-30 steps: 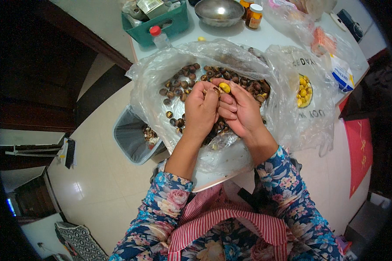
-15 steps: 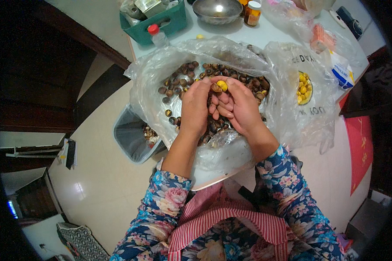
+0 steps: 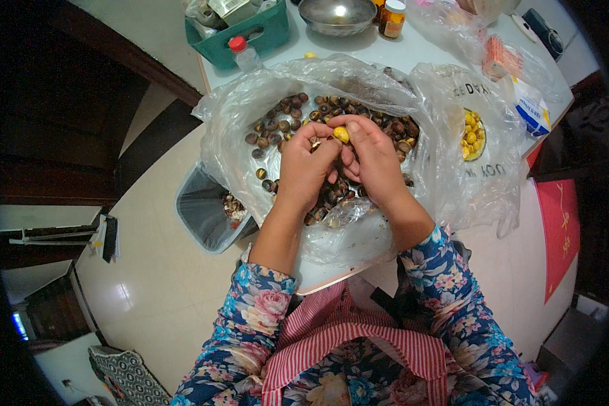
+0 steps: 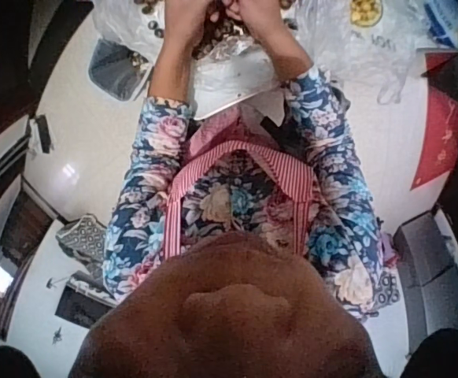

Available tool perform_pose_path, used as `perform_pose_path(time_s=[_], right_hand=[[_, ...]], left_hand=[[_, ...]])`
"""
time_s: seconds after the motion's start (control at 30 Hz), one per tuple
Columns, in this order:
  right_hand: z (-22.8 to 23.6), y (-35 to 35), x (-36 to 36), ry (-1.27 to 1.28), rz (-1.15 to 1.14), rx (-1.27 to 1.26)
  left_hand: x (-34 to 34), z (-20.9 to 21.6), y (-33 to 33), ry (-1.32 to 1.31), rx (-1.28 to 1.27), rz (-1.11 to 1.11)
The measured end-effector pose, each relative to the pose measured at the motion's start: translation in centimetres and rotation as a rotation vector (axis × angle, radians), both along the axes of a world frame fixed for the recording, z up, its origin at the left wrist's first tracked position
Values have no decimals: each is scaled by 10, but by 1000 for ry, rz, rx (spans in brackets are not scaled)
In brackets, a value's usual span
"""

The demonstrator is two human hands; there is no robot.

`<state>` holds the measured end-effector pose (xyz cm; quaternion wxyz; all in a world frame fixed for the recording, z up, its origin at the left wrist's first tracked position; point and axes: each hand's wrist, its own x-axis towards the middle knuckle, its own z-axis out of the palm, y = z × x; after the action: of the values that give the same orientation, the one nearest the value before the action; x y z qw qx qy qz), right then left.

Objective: The person sits at a table and peels chestnuts by hand. They remove the outer shell and inner skin from each chestnut, placing the peeled nuts into a plastic bag and discarding the shells into a nearby bin.

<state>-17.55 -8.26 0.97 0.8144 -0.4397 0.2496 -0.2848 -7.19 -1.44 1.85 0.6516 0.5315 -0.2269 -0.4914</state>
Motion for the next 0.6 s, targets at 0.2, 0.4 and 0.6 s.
perform_pose_path(time_s=[0.2,0.4,0.6], right_hand=[[0,-2,-5,173,-53,-515],[-3,-2,-2,139,-112,-782],[-6,6,0,182,-243,-924]], left_hand=[[3,0,0,195,-49,20],[5,2,3,316,-38,-11],[-1,0,2,365,-45,68]])
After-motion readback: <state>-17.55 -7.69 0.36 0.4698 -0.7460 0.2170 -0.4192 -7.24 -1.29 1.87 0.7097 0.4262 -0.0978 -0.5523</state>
